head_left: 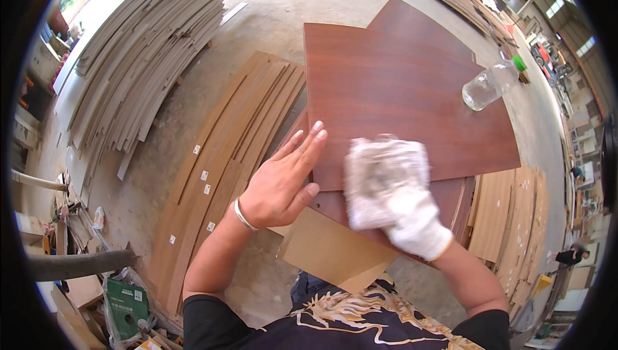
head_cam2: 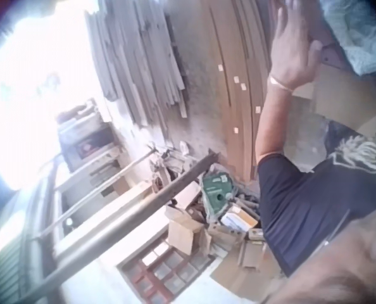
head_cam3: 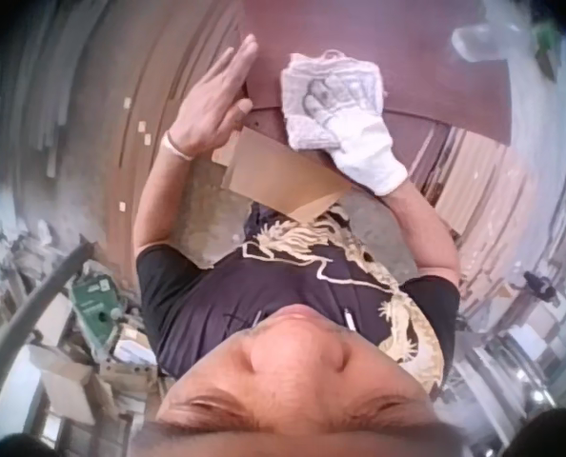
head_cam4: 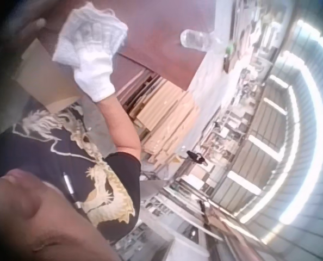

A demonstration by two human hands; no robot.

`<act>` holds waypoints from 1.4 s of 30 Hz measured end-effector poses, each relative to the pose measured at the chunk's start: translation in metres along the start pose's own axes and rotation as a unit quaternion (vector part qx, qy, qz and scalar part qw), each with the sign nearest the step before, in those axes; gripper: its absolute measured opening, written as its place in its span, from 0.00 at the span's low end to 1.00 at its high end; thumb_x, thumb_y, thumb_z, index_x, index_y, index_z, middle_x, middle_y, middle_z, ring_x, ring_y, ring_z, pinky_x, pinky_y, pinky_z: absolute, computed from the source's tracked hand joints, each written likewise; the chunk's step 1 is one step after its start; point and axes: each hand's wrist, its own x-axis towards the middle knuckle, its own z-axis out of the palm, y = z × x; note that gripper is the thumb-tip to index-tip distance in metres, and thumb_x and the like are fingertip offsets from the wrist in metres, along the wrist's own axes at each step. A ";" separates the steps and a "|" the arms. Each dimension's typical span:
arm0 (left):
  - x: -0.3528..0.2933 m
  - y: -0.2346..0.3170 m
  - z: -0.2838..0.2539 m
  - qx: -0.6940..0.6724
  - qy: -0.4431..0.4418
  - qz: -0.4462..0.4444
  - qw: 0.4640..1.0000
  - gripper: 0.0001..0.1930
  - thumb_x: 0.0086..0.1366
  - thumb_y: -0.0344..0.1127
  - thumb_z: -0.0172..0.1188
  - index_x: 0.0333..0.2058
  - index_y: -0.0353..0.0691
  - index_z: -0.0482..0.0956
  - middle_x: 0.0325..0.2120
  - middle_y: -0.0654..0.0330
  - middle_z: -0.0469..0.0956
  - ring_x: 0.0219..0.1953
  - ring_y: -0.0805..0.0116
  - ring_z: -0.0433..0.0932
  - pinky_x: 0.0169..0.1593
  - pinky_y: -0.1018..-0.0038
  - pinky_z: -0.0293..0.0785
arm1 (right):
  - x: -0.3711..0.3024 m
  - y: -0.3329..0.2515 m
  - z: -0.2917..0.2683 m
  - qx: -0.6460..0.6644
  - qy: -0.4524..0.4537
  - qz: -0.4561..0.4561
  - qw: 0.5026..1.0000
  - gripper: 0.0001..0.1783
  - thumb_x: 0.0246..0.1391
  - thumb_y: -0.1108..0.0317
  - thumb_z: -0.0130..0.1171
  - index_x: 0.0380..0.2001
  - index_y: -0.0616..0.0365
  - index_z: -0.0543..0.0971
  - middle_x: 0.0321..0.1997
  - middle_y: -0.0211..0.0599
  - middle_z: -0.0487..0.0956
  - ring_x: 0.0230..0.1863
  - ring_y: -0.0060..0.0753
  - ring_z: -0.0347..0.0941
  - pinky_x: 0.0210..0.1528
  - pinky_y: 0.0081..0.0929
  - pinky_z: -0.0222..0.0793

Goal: The person wipes the surface of reddish-brown wood panels with a white cloth, periodically pouring liquid from a plastic bottle onto the cloth. They handle multiple panels, flipping and stacking them while cleaning. A utility knife is used to scrape a stringy residue from the edge of one panel.

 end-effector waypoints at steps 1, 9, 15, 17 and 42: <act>0.000 -0.003 0.005 -0.061 0.020 -0.006 0.998 0.41 0.71 0.36 0.51 0.77 0.24 0.48 0.77 0.35 0.56 0.79 0.42 0.58 0.81 0.51 0.46 | 0.012 -0.015 0.008 0.005 0.002 -0.047 0.999 0.38 0.54 0.68 0.59 0.71 0.55 0.74 0.82 0.54 0.62 0.85 0.58 0.50 0.86 0.56 0.35; -0.018 0.064 0.033 0.108 0.111 -0.013 0.988 0.32 0.52 0.23 0.55 0.60 0.29 0.78 0.63 0.43 0.79 0.71 0.43 0.73 0.76 0.43 0.60 | 0.036 0.122 -0.042 0.202 0.088 0.072 0.973 0.21 0.57 0.75 0.62 0.55 0.57 0.86 0.55 0.44 0.87 0.56 0.38 0.83 0.62 0.32 0.75; 0.061 0.121 0.110 0.064 0.006 -0.110 0.992 0.31 0.67 0.44 0.65 0.63 0.30 0.75 0.62 0.43 0.78 0.68 0.44 0.74 0.72 0.49 0.65 | 0.116 0.061 -0.039 0.093 -0.059 -0.275 0.955 0.23 0.56 0.67 0.62 0.56 0.52 0.85 0.60 0.49 0.84 0.62 0.56 0.78 0.68 0.45 0.71; 0.074 0.117 0.136 0.006 -0.017 -0.206 0.978 0.29 0.68 0.45 0.64 0.61 0.32 0.77 0.56 0.44 0.81 0.63 0.43 0.77 0.67 0.48 0.69 | 0.129 0.030 -0.027 0.072 -0.112 -0.405 0.904 0.32 0.57 0.63 0.59 0.68 0.46 0.78 0.77 0.47 0.70 0.81 0.56 0.57 0.82 0.59 0.46; 0.073 0.105 0.141 0.079 -0.028 -0.178 0.980 0.31 0.69 0.43 0.62 0.66 0.33 0.74 0.65 0.46 0.74 0.72 0.44 0.68 0.76 0.41 0.52 | 0.170 0.032 -0.036 0.053 -0.040 -0.388 0.919 0.26 0.60 0.66 0.57 0.62 0.47 0.79 0.64 0.45 0.78 0.70 0.53 0.69 0.76 0.53 0.54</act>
